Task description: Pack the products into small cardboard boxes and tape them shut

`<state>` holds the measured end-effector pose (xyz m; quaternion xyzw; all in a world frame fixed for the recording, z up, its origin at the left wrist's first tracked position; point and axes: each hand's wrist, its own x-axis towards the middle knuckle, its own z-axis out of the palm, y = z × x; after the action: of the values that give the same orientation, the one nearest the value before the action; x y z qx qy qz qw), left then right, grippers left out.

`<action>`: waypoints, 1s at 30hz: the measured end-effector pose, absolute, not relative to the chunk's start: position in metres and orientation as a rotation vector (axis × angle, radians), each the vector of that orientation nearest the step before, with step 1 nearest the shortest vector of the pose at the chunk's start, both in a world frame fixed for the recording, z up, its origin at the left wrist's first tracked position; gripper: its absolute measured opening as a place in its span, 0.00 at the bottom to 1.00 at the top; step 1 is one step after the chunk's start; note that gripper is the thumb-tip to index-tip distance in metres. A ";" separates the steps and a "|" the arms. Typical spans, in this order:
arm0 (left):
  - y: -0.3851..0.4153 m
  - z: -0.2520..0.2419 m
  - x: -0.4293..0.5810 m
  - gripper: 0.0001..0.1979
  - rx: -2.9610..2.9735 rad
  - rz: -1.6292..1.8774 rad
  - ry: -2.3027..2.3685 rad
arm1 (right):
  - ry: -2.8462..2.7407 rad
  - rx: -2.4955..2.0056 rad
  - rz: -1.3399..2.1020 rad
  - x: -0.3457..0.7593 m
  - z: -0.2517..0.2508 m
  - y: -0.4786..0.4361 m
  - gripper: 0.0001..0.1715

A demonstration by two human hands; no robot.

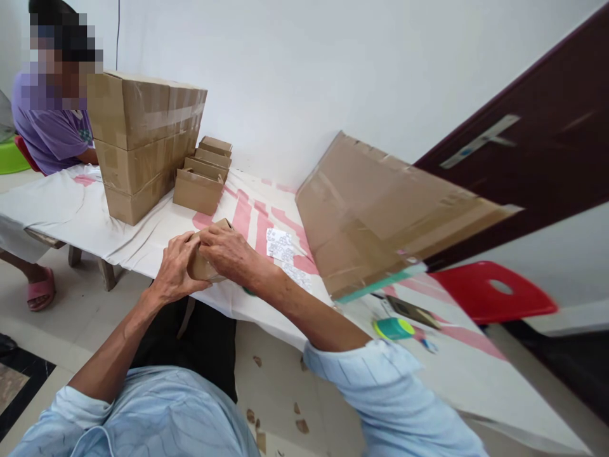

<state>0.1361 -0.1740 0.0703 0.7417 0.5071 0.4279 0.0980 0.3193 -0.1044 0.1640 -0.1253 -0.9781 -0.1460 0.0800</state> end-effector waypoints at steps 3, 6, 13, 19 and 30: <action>-0.174 0.069 0.136 0.53 2.196 1.269 1.521 | -2.904 -0.373 -0.367 0.323 0.170 -0.109 0.14; -0.173 0.068 0.136 0.52 2.206 1.263 1.517 | -2.914 -0.390 -0.298 0.328 0.177 -0.114 0.14; -0.172 0.070 0.136 0.50 2.214 1.240 1.513 | -2.983 -0.423 -0.387 0.329 0.183 -0.116 0.18; -0.172 0.073 0.136 0.49 2.196 1.256 1.521 | -3.028 -0.356 -0.512 0.326 0.180 -0.113 0.18; -0.165 0.076 0.134 0.49 2.251 1.249 1.473 | -3.001 -0.272 -0.442 0.331 0.182 -0.107 0.15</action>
<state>0.1338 -0.1646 0.0759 0.7560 0.4947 0.4196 0.0877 0.3311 -0.1069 0.1818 -0.0891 -0.9843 -0.1448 0.0479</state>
